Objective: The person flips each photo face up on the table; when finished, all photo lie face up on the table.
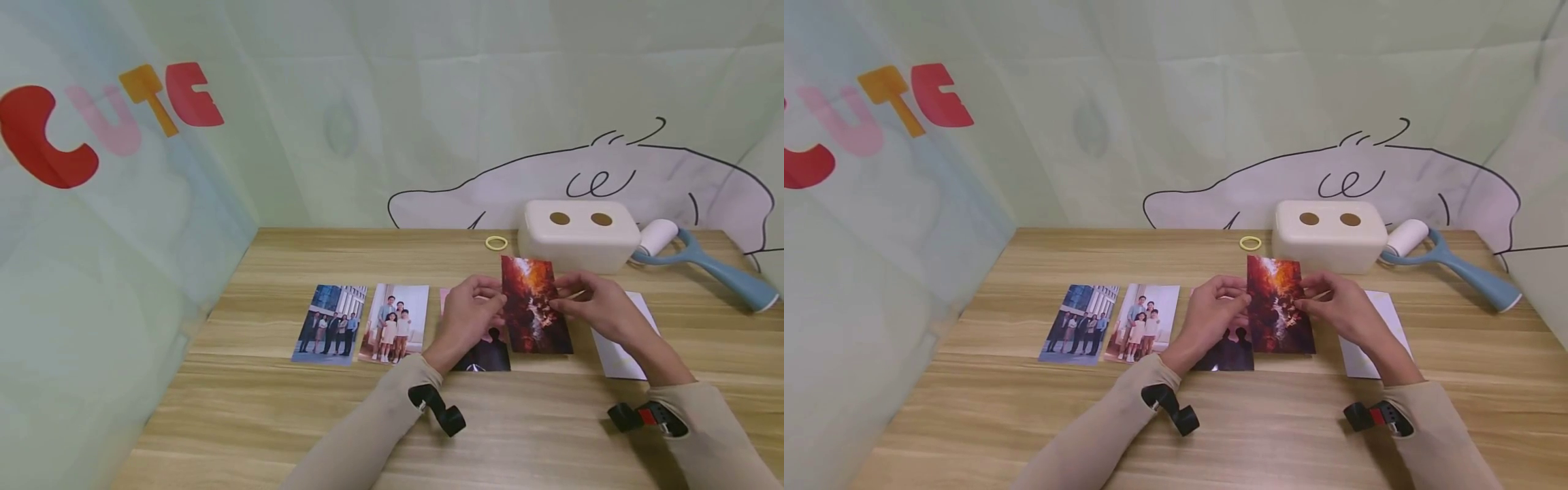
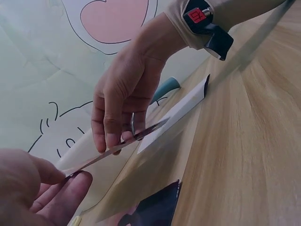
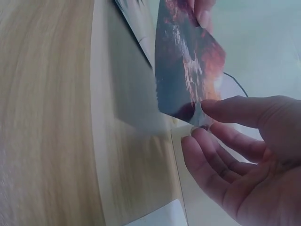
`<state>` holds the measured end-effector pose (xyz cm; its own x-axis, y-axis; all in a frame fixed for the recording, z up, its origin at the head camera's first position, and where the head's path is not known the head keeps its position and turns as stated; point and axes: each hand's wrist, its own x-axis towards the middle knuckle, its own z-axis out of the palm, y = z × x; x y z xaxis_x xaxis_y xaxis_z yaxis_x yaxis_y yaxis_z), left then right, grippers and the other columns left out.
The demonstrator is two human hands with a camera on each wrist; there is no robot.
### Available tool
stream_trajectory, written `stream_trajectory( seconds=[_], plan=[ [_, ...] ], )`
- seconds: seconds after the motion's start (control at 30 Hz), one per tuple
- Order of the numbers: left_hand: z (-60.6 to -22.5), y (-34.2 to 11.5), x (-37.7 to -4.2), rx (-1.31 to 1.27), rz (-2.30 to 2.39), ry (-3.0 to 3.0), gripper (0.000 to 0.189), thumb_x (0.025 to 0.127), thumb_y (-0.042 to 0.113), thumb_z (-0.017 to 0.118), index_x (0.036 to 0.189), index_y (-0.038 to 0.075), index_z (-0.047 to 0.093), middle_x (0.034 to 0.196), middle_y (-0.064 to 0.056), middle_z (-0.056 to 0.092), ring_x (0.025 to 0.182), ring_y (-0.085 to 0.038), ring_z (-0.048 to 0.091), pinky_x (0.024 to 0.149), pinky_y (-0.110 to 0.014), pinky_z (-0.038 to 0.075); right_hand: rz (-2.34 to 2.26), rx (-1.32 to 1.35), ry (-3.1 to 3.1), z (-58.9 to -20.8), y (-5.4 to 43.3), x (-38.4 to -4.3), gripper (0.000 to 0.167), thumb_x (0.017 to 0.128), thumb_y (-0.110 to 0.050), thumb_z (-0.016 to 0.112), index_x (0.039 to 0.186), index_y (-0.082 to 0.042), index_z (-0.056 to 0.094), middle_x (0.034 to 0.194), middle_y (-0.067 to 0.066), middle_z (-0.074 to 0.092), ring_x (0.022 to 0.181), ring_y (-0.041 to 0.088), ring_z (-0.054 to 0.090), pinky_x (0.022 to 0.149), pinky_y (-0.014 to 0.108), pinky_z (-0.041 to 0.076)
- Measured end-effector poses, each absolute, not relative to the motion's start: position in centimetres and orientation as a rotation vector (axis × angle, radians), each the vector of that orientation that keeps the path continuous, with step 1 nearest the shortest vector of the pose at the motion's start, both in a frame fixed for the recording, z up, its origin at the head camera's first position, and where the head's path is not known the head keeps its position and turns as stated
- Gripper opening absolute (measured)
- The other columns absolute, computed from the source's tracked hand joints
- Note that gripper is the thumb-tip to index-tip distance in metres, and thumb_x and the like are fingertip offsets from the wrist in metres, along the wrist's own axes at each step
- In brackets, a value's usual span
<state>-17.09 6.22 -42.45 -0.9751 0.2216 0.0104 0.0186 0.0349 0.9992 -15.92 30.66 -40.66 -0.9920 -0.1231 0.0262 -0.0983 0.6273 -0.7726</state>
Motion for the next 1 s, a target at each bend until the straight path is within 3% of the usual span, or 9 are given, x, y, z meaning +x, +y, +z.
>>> stream_trajectory(
  seconds=[0.4, 0.73, 1.0],
  plan=[
    [-43.2, 6.5, -17.0, 0.265, 2.017, 2.24, 0.022, 0.094, 0.004, 0.079, 0.115, 0.008, 0.073, 0.091, 0.005, 0.073, 0.066, -0.014, 0.074, 0.047, -0.034, 0.057, -1.35, -0.199, 2.799, -40.8, 31.0, -16.0, 0.029, 0.095, -0.001, 0.077, 0.117, 0.013, 0.063, 0.102, 0.018, 0.071, 0.082, 0.012, 0.066, 0.066, 0.026, 0.059],
    [-43.8, 6.7, -17.0, 0.504, 1.741, 2.477, 0.024, 0.088, -0.003, 0.081, 0.111, -0.002, 0.077, 0.096, -0.008, 0.077, 0.077, -0.003, 0.069, 0.072, -0.017, 0.055, -1.196, -0.15, 2.857, -41.2, 31.2, -16.2, 0.028, 0.092, -0.004, 0.081, 0.11, 0.01, 0.064, 0.094, 0.012, 0.067, 0.083, 0.02, 0.062, 0.064, 0.026, 0.052],
    [-44.1, 6.7, -16.9, 0.588, 1.626, 2.526, 0.029, 0.085, -0.006, 0.083, 0.114, -0.004, 0.076, 0.098, -0.01, 0.076, 0.079, -0.007, 0.073, 0.07, -0.015, 0.055, -1.107, -0.119, 2.856, -41.3, 31.3, -16.1, 0.029, 0.094, -0.008, 0.08, 0.111, 0.009, 0.064, 0.094, 0.013, 0.067, 0.085, 0.024, 0.062, 0.065, 0.031, 0.05]
  ],
)
